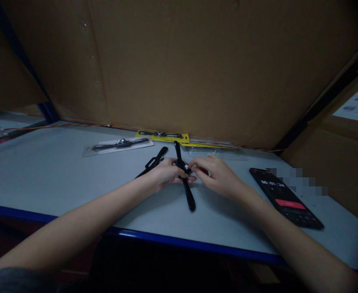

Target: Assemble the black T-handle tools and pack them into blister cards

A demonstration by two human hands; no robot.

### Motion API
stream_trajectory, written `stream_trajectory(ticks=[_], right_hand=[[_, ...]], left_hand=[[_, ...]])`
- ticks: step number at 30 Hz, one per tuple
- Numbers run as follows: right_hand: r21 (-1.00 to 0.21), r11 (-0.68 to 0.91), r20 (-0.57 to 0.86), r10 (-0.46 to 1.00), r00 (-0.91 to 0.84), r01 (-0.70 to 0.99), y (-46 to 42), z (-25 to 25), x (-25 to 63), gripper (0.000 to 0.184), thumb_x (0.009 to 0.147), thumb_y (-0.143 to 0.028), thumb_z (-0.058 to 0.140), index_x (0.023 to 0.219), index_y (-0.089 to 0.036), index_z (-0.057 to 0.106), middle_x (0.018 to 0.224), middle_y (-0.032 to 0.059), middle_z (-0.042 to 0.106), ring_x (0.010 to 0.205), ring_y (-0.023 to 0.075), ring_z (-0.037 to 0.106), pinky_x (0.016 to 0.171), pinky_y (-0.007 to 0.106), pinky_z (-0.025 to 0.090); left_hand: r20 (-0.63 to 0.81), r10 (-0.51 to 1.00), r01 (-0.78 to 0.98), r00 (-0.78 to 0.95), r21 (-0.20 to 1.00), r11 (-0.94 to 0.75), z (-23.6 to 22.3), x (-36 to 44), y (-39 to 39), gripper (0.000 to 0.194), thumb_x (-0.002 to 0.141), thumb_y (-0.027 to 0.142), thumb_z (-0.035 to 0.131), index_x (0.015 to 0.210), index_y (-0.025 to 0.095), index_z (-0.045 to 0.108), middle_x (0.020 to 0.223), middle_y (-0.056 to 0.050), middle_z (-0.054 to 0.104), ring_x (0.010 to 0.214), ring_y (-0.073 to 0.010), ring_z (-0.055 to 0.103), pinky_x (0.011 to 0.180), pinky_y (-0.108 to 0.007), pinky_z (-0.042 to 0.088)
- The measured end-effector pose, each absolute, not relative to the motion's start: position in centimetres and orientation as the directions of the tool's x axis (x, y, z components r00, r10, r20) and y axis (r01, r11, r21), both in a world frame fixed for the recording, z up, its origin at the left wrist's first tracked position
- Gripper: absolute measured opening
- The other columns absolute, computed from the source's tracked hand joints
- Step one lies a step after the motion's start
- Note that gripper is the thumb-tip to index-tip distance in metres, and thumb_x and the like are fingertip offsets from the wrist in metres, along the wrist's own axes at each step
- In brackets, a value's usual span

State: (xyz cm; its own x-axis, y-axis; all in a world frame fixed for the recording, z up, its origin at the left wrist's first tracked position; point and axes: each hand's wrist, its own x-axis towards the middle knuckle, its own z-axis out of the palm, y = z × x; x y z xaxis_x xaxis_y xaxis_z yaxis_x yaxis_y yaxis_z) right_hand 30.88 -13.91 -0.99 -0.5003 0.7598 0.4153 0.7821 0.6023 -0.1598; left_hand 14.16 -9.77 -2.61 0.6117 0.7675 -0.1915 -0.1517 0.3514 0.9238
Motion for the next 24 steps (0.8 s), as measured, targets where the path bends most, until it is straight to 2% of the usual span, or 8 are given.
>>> stream_trajectory(ticks=[3,6,11,14,18,21,24], right_hand=[[-0.194,0.640,0.408,0.742,-0.532,0.743,-13.96,-1.09,30.75,0.023,0.083,-0.012,0.043,0.095,-0.020,0.061,0.086,0.0016,0.069,0.076,0.0157,0.059,0.069,0.030,0.029],[-0.162,0.621,0.420,0.746,-0.516,0.767,-14.01,-1.03,30.70,0.027,0.084,-0.012,0.042,0.102,-0.021,0.061,0.095,0.0033,0.069,0.084,0.0175,0.060,0.070,0.030,0.030],[-0.104,0.526,0.445,0.784,-0.434,0.844,-14.06,-0.83,30.75,0.025,0.084,-0.015,0.042,0.100,-0.020,0.060,0.074,0.0024,0.067,0.069,0.0170,0.055,0.067,0.029,0.029],[-0.102,0.503,0.435,0.798,-0.416,0.858,-14.08,-0.87,30.72,0.020,0.083,-0.015,0.042,0.093,-0.018,0.060,0.070,0.0023,0.065,0.065,0.0166,0.052,0.066,0.028,0.029],[-0.151,0.553,0.400,0.792,-0.461,0.819,-14.05,-1.06,30.58,0.019,0.082,-0.013,0.042,0.088,-0.017,0.059,0.072,0.0011,0.065,0.063,0.0146,0.053,0.068,0.029,0.029],[-0.200,0.603,0.377,0.775,-0.508,0.772,-14.03,-1.12,30.50,0.025,0.081,-0.010,0.041,0.097,-0.018,0.059,0.077,0.0003,0.068,0.065,0.0139,0.056,0.069,0.029,0.029],[-0.186,0.606,0.385,0.769,-0.510,0.773,-14.03,-1.10,30.54,0.030,0.082,-0.010,0.040,0.103,-0.020,0.059,0.083,0.0006,0.069,0.070,0.0147,0.058,0.069,0.030,0.029]], left_hand=[[-0.178,0.763,-0.158,0.622,0.926,0.344,-2.63,14.12,-9.74,0.029,0.062,-0.011,0.052,0.084,0.008,0.050,0.074,-0.005,0.061,0.062,-0.0132,0.065,0.073,-0.032,0.053],[-0.182,0.759,-0.161,0.625,0.921,0.354,-2.61,14.10,-9.77,0.032,0.062,-0.011,0.052,0.088,0.007,0.049,0.076,-0.007,0.061,0.064,-0.0145,0.066,0.074,-0.033,0.053],[-0.197,0.761,-0.148,0.618,0.922,0.358,-2.52,14.16,-9.84,0.034,0.063,-0.011,0.052,0.093,0.007,0.049,0.080,-0.008,0.063,0.068,-0.0167,0.067,0.076,-0.034,0.054],[-0.206,0.765,-0.144,0.611,0.921,0.363,-2.47,14.21,-9.83,0.033,0.064,-0.012,0.051,0.092,0.006,0.050,0.078,-0.008,0.063,0.067,-0.0162,0.067,0.075,-0.033,0.054],[-0.204,0.775,-0.162,0.598,0.916,0.366,-2.50,14.25,-9.73,0.033,0.062,-0.013,0.051,0.089,0.006,0.050,0.076,-0.007,0.062,0.064,-0.0151,0.066,0.070,-0.031,0.054],[-0.194,0.775,-0.176,0.601,0.914,0.366,-2.57,14.26,-9.64,0.034,0.060,-0.014,0.051,0.087,0.007,0.050,0.076,-0.008,0.062,0.063,-0.0152,0.066,0.068,-0.031,0.054],[-0.200,0.774,-0.172,0.601,0.913,0.369,-2.58,14.24,-9.63,0.034,0.060,-0.014,0.050,0.088,0.007,0.050,0.076,-0.008,0.062,0.064,-0.0157,0.066,0.068,-0.031,0.054]])
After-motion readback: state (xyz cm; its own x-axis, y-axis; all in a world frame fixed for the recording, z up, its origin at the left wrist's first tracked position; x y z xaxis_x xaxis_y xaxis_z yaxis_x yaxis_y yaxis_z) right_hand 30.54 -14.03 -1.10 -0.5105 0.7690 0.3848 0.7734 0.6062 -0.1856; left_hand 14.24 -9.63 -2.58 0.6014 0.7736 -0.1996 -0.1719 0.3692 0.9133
